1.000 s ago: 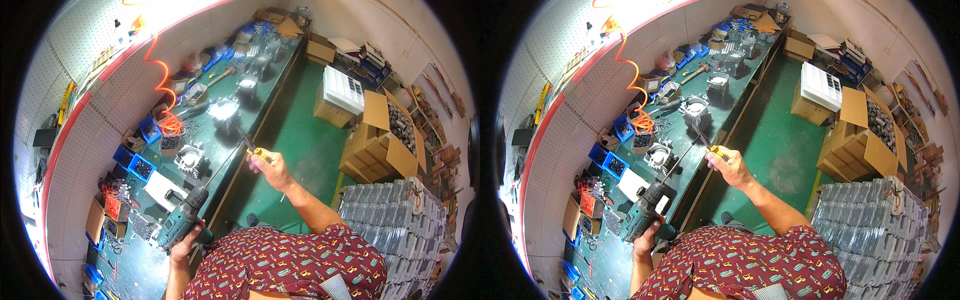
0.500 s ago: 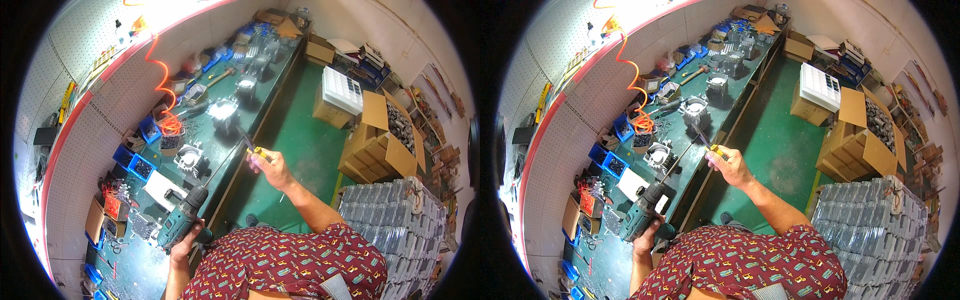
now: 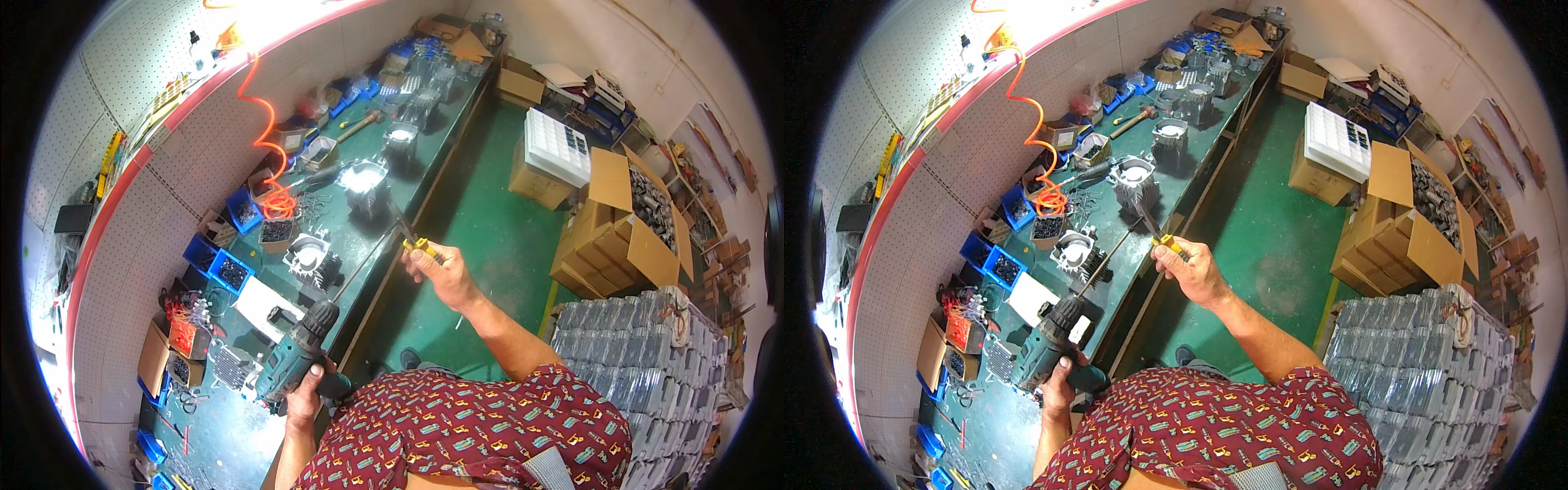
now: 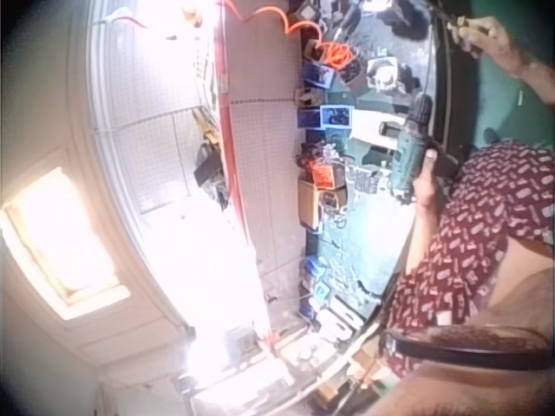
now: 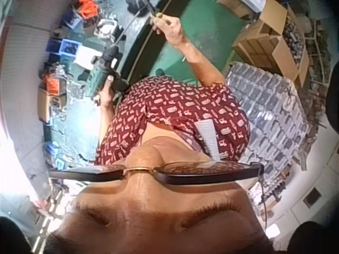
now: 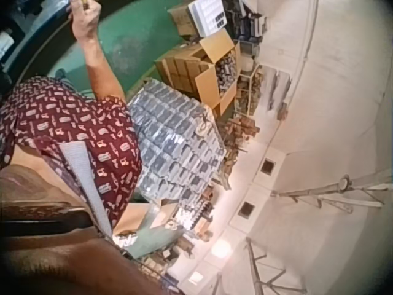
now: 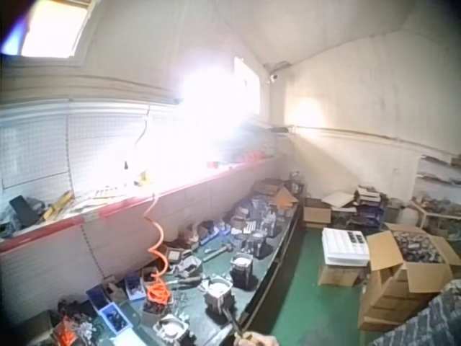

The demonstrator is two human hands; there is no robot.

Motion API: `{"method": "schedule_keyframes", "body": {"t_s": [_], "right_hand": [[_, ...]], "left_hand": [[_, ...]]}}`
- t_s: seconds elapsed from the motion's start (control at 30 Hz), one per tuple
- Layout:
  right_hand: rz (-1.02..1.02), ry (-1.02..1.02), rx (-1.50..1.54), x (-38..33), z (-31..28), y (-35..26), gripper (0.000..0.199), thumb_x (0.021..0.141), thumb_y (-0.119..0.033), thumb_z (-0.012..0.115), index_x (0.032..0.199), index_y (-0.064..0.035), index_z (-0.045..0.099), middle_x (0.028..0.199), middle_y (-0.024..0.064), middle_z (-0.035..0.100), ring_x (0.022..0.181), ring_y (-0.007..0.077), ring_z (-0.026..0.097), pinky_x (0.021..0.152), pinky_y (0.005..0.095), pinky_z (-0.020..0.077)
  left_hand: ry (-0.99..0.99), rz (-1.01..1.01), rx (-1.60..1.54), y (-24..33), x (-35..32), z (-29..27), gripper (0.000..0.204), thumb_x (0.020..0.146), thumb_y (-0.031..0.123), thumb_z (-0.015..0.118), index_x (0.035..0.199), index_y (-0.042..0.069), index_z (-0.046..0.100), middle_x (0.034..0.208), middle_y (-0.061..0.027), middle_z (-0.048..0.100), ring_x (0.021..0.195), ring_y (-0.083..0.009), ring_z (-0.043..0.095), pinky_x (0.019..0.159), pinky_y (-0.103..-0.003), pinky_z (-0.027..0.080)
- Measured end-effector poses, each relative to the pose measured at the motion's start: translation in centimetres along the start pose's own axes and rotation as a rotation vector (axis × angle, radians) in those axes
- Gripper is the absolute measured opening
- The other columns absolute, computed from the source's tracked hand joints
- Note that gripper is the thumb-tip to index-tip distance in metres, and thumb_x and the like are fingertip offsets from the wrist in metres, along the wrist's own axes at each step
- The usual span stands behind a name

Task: The person assembles small metal components on a workbench. They use a cordless drill to drive screws into metal housings and a pneumatic air gun to blow debris from the parts. The person handles multiple identical metal units one at a time, placing them on the table after each step.

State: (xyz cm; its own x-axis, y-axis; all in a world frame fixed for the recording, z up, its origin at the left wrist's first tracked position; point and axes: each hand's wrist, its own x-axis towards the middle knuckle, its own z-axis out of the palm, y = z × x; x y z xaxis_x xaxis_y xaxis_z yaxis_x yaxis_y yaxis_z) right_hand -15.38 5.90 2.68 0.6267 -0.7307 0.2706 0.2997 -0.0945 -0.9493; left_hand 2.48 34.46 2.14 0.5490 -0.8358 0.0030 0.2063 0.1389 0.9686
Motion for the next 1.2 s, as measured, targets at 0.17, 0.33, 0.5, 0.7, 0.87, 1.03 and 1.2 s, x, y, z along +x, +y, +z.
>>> {"method": "schedule_keyframes", "body": {"t_s": [0.17, 0.33, 0.5, 0.7, 0.87, 1.03, 1.2], "right_hand": [[0.012, 0.006, -0.008, 0.0, 0.3, -0.2, 0.037, 0.1, -0.038, 0.06, 0.099, -0.0017, 0.068, 0.077, -0.0005, 0.063, 0.068, 0.0061, 0.054, 0.063, 0.0222, 0.0465], [-0.001, 0.023, -0.039, -0.2, 0.6, -0.3, 0.037, 0.1, -0.037, 0.06, 0.1, -0.0016, 0.068, 0.076, -0.0008, 0.062, 0.068, 0.0061, 0.054, 0.063, 0.0225, 0.0456], [0.0, 0.023, -0.055, -0.3, 0.7, -0.3, 0.036, 0.1, -0.037, 0.06, 0.101, -0.0016, 0.068, 0.077, -0.0009, 0.062, 0.068, 0.0061, 0.054, 0.063, 0.0225, 0.0454], [0.017, 0.016, -0.043, -0.2, 1.0, -0.3, 0.037, 0.1, -0.037, 0.06, 0.101, -0.0014, 0.068, 0.077, -0.0006, 0.062, 0.068, 0.0062, 0.054, 0.063, 0.0223, 0.046], [0.039, 0.019, -0.046, -0.1, 1.2, 0.0, 0.038, 0.1, -0.038, 0.06, 0.101, -0.0014, 0.068, 0.078, -0.0002, 0.062, 0.068, 0.0064, 0.055, 0.062, 0.0222, 0.0462], [0.036, 0.022, -0.043, 0.2, 1.6, -0.1, 0.036, 0.1, -0.037, 0.06, 0.101, -0.0014, 0.068, 0.077, -0.0004, 0.062, 0.067, 0.0063, 0.054, 0.062, 0.0222, 0.0462], [0.053, 0.012, -0.06, 0.7, 1.3, 0.0, 0.034, 0.1, -0.035, 0.061, 0.1, -0.0017, 0.068, 0.077, -0.0004, 0.062, 0.067, 0.0063, 0.054, 0.062, 0.0222, 0.0461]], "left_hand": [[0.017, -0.04, 0.03, 0.5, -0.2, -0.1, 0.037, 0.086, 0.027, 0.077, 0.111, 0.004, 0.063, 0.093, -0.0056, 0.067, 0.088, -0.0179, 0.063, 0.081, -0.033, 0.05], [-0.025, -0.029, 0.091, 0.4, -0.2, -0.8, 0.033, 0.086, 0.027, 0.078, 0.106, 0.004, 0.065, 0.09, -0.0042, 0.066, 0.087, -0.0169, 0.062, 0.081, -0.032, 0.05], [-0.032, -0.014, 0.099, 0.7, -0.1, -0.3, 0.029, 0.088, 0.026, 0.077, 0.103, 0.004, 0.065, 0.089, -0.0036, 0.066, 0.086, -0.0162, 0.062, 0.08, -0.032, 0.049], [-0.055, -0.011, 0.108, 0.9, 0.2, -0.6, 0.026, 0.089, 0.025, 0.076, 0.101, 0.005, 0.066, 0.089, -0.0035, 0.066, 0.086, -0.016, 0.062, 0.08, -0.032, 0.049], [-0.049, 0.012, 0.132, 1.4, 0.5, -0.4, 0.023, 0.09, 0.025, 0.075, 0.098, 0.005, 0.066, 0.087, -0.0031, 0.066, 0.085, -0.0158, 0.062, 0.08, -0.032, 0.049], [-0.061, 0.021, 0.183, 1.2, 1.2, -0.8, 0.024, 0.091, 0.028, 0.073, 0.097, 0.005, 0.066, 0.086, -0.0027, 0.065, 0.083, -0.0153, 0.061, 0.078, -0.031, 0.049], [-0.031, -0.038, 0.151, -0.2, 1.9, -1.4, 0.027, 0.09, 0.031, 0.074, 0.097, 0.006, 0.065, 0.085, -0.0023, 0.065, 0.083, -0.0149, 0.061, 0.076, -0.031, 0.048]]}}
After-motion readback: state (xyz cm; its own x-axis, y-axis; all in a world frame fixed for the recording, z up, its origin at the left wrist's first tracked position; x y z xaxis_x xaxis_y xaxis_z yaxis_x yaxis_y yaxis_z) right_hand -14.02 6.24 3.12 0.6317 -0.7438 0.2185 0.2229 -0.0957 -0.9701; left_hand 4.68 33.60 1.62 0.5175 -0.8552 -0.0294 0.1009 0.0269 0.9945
